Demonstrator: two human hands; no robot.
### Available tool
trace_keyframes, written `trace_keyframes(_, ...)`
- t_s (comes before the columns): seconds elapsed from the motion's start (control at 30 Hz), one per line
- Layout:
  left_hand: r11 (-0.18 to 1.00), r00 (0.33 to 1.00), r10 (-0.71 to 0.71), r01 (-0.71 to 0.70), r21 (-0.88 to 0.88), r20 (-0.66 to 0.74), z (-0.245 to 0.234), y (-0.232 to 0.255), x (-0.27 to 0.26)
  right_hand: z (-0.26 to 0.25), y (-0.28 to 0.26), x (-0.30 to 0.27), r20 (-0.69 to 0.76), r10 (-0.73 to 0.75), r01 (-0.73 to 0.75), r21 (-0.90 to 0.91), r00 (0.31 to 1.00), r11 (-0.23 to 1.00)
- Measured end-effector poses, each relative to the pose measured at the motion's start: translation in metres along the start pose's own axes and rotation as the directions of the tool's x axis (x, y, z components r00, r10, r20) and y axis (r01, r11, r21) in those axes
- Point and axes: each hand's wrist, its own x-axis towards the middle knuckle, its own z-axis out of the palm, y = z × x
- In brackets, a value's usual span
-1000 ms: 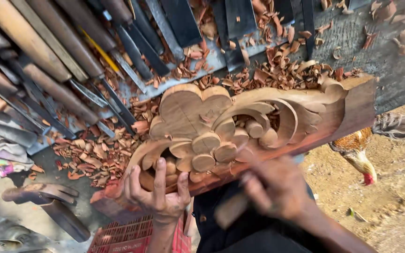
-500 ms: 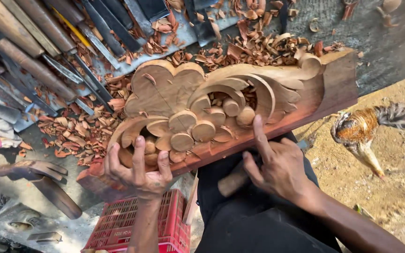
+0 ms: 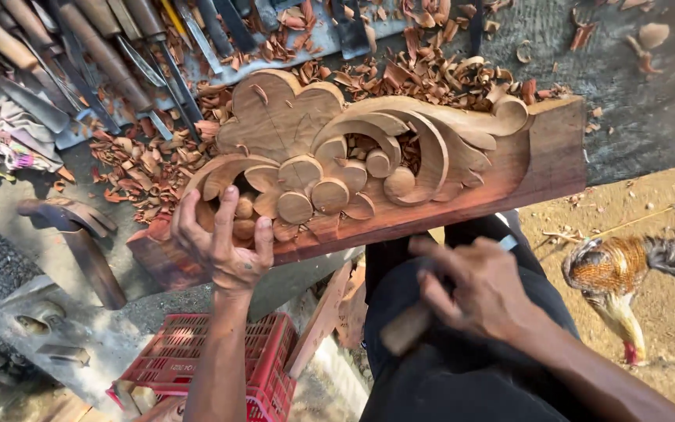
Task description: Wood carving floral patterns on a piece of wood using a chisel and mallet.
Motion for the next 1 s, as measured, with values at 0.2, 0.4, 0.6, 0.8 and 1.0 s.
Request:
trace_keyframes(0.2, 1.000, 1.000, 0.009, -0.009, -0.019, -0.014, -0.002, -0.006, -0.003, -0.011, -0.009, 0.024, -0.015, 0.189, -0.185, -0.289, 0.982, 0.939)
trace_keyframes(0.4, 0.998, 0.999, 0.014, -0.016, -0.058, -0.034, -0.007, -0.013, -0.002, 0.021, -0.038, 0.004, 0.016, 0.109, -0.106, -0.105, 0.994, 0.989)
trace_keyframes(0.6, 0.916, 0.980, -0.199, 0.196, -0.352, 0.027, -0.010, -0.004, -0.011, 0.048, -0.053, 0.013, -0.102, 0.171, -0.194, -0.295, 0.980, 0.936)
trace_keyframes(0.8, 0.535, 0.791, 0.327, 0.296, -0.791, 0.517, -0.065, 0.073, -0.011, 0.082, -0.038, 0.040, -0.310, -0.206, 0.190, -0.082, 0.928, 0.978)
trace_keyframes(1.0, 0.470, 0.786, 0.264, 0.402, -0.786, 0.559, -0.049, 0.092, -0.012, 0.087, -0.016, 0.063, -0.335, -0.343, 0.348, -0.049, 0.877, 0.936)
